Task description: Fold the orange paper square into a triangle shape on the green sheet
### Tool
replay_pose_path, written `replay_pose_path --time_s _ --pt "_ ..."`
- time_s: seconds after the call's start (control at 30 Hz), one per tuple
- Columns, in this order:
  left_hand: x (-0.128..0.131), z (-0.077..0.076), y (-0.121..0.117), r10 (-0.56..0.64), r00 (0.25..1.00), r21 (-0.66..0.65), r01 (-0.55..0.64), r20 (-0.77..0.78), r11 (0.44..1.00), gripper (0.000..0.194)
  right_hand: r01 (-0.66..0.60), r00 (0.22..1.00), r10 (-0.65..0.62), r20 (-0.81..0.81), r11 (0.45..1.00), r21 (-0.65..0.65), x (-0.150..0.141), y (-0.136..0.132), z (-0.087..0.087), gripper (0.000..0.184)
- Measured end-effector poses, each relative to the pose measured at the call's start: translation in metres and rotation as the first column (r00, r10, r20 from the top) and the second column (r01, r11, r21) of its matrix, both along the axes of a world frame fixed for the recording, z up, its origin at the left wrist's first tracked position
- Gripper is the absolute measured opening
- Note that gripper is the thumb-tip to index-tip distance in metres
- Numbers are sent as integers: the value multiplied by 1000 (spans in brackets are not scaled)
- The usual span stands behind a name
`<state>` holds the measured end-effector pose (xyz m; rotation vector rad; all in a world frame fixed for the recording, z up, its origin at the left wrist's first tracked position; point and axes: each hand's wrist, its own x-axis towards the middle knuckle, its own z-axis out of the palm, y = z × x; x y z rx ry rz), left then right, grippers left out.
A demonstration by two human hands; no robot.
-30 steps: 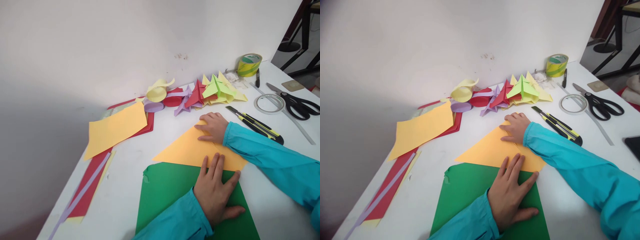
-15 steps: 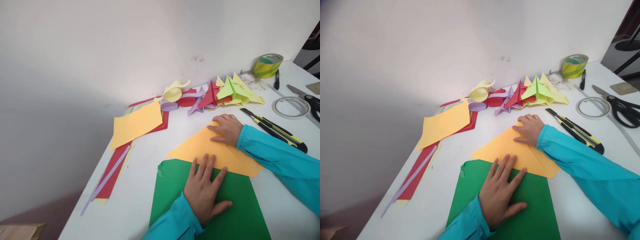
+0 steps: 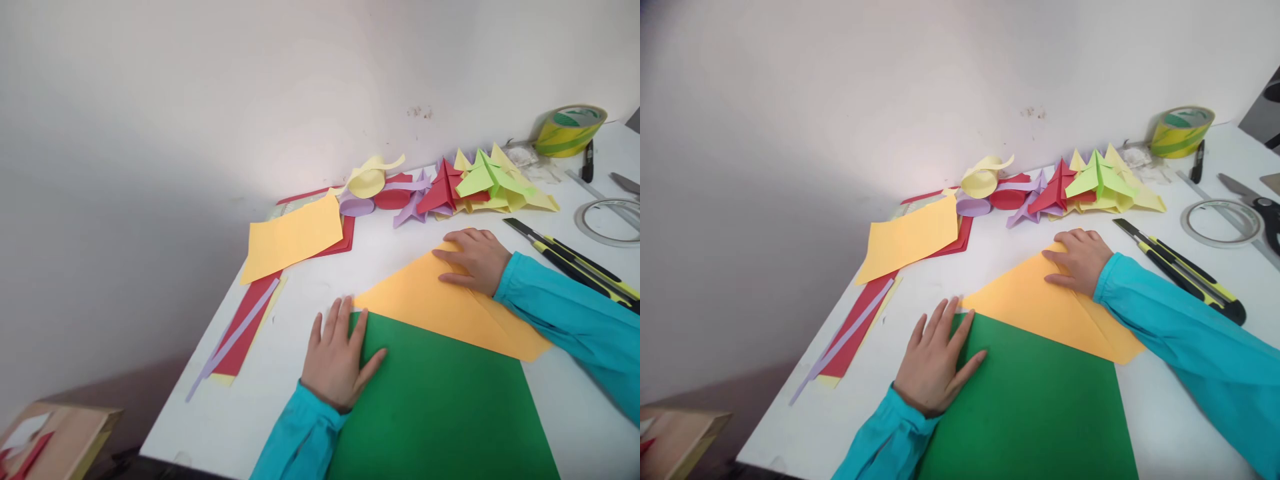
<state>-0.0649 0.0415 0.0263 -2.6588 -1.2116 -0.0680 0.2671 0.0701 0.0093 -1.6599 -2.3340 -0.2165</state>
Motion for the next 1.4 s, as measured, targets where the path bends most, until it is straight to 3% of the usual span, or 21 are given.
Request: replay_pose_path --time_s 0.1,0.4,0.83,1.07,1.13,1.23,1.3,1.4 --pt "-10 -1 8 59 998 27 -58 -26 998 61 0 1000 0 4 1000 12 0 0 -1 48" --pt "-18 -5 15 92 994 51 -90 -54 995 62 -1 1000 1 0 1000 26 1 0 -2 48" --pt "-5 -10 15 167 986 0 -167 -15 986 67 3 1000 -3 -22 1000 -4 0 0 -2 49" --pt "7 -8 11 196 980 70 -197 21 978 70 -3 1000 3 -19 1000 -13 0 0 0 48" --pt "14 -6 4 123 991 73 -126 47 989 66 -6 1000 5 -25 1000 -20 0 0 0 48" --pt "30 -3 -10 -108 992 10 108 66 994 64 5 999 -6 -32 999 -35 -1 -1 3 49" --pt "46 -3 -19 -258 962 -36 262 94 964 70 4 1000 -5 -31 999 -43 -2 -1 5 49" --pt "73 -3 -25 -369 922 -89 379 113 921 79 -19 999 17 -30 998 -56 -2 -3 8 50"
